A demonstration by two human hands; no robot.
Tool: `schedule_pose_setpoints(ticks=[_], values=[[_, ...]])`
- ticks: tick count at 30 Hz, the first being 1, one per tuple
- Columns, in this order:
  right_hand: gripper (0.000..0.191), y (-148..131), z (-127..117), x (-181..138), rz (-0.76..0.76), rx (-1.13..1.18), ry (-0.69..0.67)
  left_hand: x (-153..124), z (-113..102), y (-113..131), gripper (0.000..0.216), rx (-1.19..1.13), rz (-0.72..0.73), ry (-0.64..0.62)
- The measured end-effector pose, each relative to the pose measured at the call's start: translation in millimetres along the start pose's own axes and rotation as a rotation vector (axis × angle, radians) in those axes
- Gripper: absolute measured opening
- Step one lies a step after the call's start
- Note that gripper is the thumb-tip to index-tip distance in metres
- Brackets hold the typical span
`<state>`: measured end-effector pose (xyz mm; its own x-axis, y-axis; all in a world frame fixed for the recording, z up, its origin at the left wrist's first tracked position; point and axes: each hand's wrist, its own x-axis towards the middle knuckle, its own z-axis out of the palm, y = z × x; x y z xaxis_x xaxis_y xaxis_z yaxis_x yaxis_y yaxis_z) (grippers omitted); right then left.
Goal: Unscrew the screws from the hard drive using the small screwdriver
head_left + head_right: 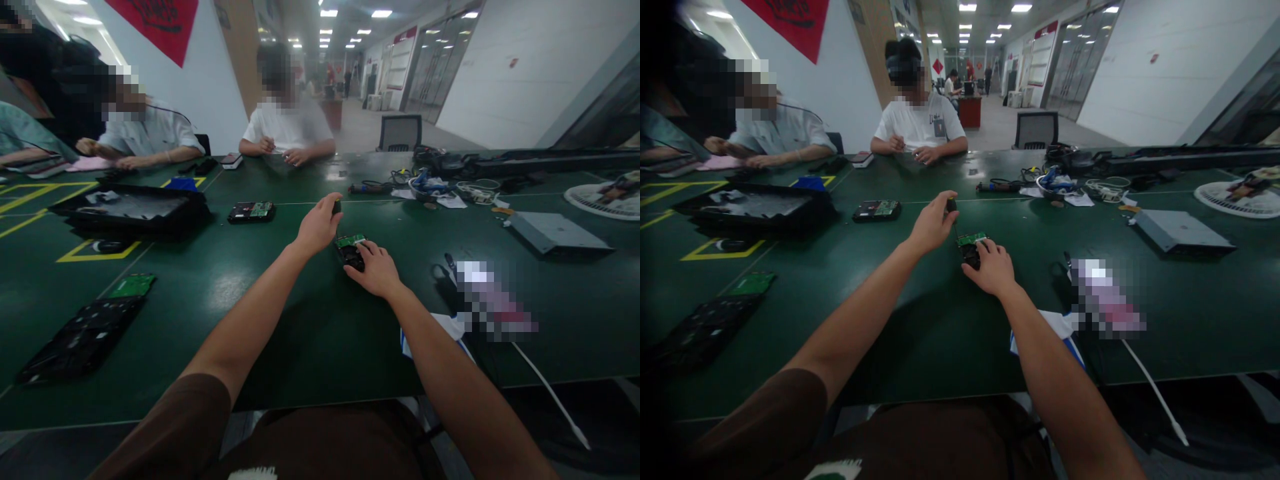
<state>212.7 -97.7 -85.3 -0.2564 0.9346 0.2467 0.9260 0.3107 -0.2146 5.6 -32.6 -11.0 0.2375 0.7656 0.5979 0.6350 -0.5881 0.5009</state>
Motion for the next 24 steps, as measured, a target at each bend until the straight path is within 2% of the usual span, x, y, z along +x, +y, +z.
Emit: schedule_pose_setpoints(ticks=[5, 11, 13, 15, 18, 24], values=[[0.079, 0, 0, 0, -0.001, 0.002, 0.001, 5, -7, -3, 0.048, 0.071, 0.043, 0.048], [0.077, 0, 1, -1, -0.015, -0.007, 0.028, 6, -8, 5, 0.05, -0.036, 0.016, 0.038], [0.077, 0, 2, -1, -0.021, -0.011, 0.033, 5, -6, 10, 0.047, -0.136, -0.015, 0.064], [0.077, -1, 2, -1, -0.019, -0.014, 0.034, 4, -3, 13, 0.035, -0.266, -0.058, 0.076], [0.076, -1, 1, -1, -0.016, -0.011, 0.03, 3, 3, 14, 0.019, -0.473, -0.153, 0.038], [0.077, -3, -1, -1, -0.011, -0.008, 0.02, 5, 4, 12, 0.02, -0.93, -0.342, -0.063]])
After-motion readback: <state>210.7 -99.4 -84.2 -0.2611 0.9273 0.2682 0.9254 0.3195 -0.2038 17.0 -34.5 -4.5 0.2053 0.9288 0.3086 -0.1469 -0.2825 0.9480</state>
